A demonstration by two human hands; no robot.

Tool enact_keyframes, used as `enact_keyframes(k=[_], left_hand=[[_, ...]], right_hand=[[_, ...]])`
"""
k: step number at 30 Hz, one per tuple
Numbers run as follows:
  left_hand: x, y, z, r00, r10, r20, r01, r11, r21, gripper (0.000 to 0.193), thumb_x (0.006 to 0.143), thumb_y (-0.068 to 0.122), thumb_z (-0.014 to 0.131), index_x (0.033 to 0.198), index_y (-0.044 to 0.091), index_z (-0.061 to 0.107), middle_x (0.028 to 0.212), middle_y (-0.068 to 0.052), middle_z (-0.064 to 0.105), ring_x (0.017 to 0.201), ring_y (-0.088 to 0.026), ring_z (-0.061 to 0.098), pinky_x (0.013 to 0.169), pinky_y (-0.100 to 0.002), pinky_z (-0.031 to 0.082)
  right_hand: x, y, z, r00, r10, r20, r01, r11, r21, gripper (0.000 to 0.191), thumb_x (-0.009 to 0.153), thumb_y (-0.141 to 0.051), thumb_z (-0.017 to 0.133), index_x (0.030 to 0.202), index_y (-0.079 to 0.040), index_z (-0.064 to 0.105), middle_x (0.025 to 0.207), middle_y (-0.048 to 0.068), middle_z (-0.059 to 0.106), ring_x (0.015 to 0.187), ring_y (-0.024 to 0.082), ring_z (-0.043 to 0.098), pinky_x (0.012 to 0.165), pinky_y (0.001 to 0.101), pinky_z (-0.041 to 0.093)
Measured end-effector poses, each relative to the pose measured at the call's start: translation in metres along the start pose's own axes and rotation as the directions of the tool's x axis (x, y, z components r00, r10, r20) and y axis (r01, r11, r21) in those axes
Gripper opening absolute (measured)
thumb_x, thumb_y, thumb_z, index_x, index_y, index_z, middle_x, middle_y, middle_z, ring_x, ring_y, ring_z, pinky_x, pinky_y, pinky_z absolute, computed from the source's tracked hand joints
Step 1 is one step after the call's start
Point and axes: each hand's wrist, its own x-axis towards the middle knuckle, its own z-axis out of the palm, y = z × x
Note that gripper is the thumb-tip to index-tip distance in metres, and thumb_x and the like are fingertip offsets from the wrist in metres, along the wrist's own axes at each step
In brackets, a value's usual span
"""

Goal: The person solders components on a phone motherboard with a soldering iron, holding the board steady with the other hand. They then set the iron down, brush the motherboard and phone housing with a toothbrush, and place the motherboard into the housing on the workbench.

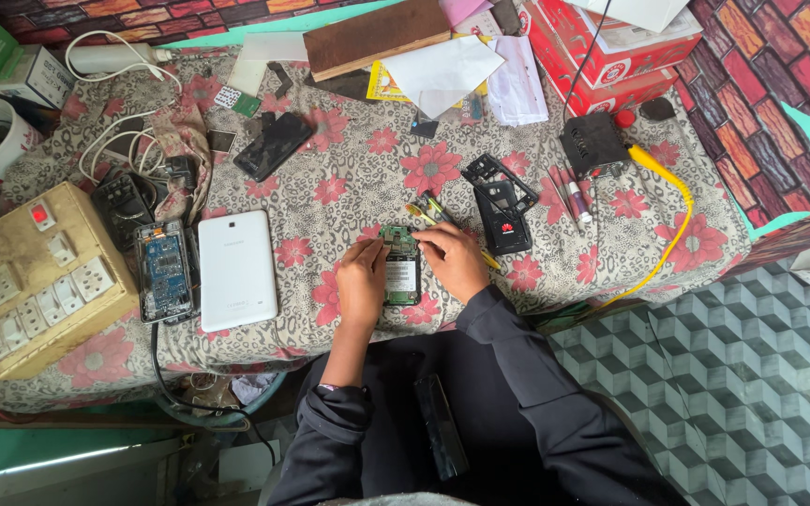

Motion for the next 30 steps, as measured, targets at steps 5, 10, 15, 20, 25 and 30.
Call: enact_keyframes(k=[5, 10, 15, 20, 25, 30], left_hand=[[-0.001, 0.002, 0.004, 1.0, -0.006, -0.014, 0.006, 1.0, 0.024, 0.021, 0.093, 0.009, 0.071, 0.11, -0.002, 0.076, 0.107, -0.019, 0.074, 0.092, -0.036, 0.072, 0.082, -0.042, 0.057], [-0.005, 0.002, 0.008, 0.998, 0.047, -0.03, -0.045, 0.997, 0.064, 0.02, 0.094, 0.008, 0.07, 0.11, -0.002, 0.076, 0.108, -0.018, 0.074, 0.097, -0.035, 0.07, 0.085, -0.043, 0.056], [-0.007, 0.005, 0.008, 0.996, 0.088, -0.019, -0.085, 0.991, 0.106, 0.021, 0.093, 0.007, 0.07, 0.111, -0.002, 0.075, 0.11, -0.017, 0.073, 0.098, -0.035, 0.066, 0.088, -0.044, 0.053], [-0.009, 0.008, 0.009, 0.992, 0.117, -0.054, -0.108, 0.983, 0.151, 0.019, 0.093, 0.007, 0.071, 0.109, -0.001, 0.076, 0.106, -0.015, 0.071, 0.095, -0.034, 0.064, 0.085, -0.044, 0.053], [-0.01, 0.009, 0.008, 0.995, 0.081, -0.062, -0.075, 0.992, 0.102, 0.019, 0.092, 0.007, 0.072, 0.108, -0.001, 0.076, 0.106, -0.015, 0.071, 0.094, -0.033, 0.064, 0.082, -0.043, 0.053], [-0.012, 0.01, 0.005, 0.994, 0.069, -0.082, -0.064, 0.996, 0.056, 0.019, 0.091, 0.004, 0.071, 0.108, -0.002, 0.076, 0.105, -0.014, 0.071, 0.095, -0.033, 0.064, 0.086, -0.043, 0.052]], right_hand=[[0.001, 0.001, -0.001, 1.0, -0.001, 0.023, 0.002, 0.999, -0.036, 0.019, 0.093, -0.004, 0.067, 0.111, -0.006, 0.076, 0.101, 0.006, 0.071, 0.069, 0.021, 0.069, 0.063, 0.0331, 0.053], [0.001, 0.003, 0.0, 1.0, -0.009, 0.023, 0.01, 1.0, -0.027, 0.02, 0.094, -0.002, 0.066, 0.11, -0.006, 0.076, 0.102, 0.006, 0.072, 0.071, 0.021, 0.07, 0.064, 0.0325, 0.054], [0.001, 0.004, 0.0, 1.0, -0.012, 0.008, 0.012, 1.0, 0.013, 0.02, 0.094, -0.001, 0.065, 0.111, -0.004, 0.075, 0.102, 0.007, 0.072, 0.075, 0.021, 0.072, 0.066, 0.032, 0.055], [0.0, 0.005, -0.001, 1.0, -0.01, 0.019, 0.01, 1.0, -0.006, 0.019, 0.093, 0.0, 0.066, 0.108, -0.004, 0.075, 0.102, 0.007, 0.072, 0.072, 0.021, 0.07, 0.065, 0.0324, 0.054], [0.0, 0.007, 0.0, 1.0, -0.014, 0.02, 0.014, 1.0, 0.001, 0.02, 0.093, 0.001, 0.065, 0.108, -0.005, 0.076, 0.102, 0.006, 0.071, 0.071, 0.02, 0.069, 0.064, 0.0323, 0.054], [-0.001, 0.009, 0.001, 1.0, -0.014, 0.019, 0.014, 1.0, -0.023, 0.021, 0.093, 0.0, 0.066, 0.107, -0.008, 0.078, 0.102, 0.005, 0.071, 0.067, 0.019, 0.068, 0.062, 0.0321, 0.053]])
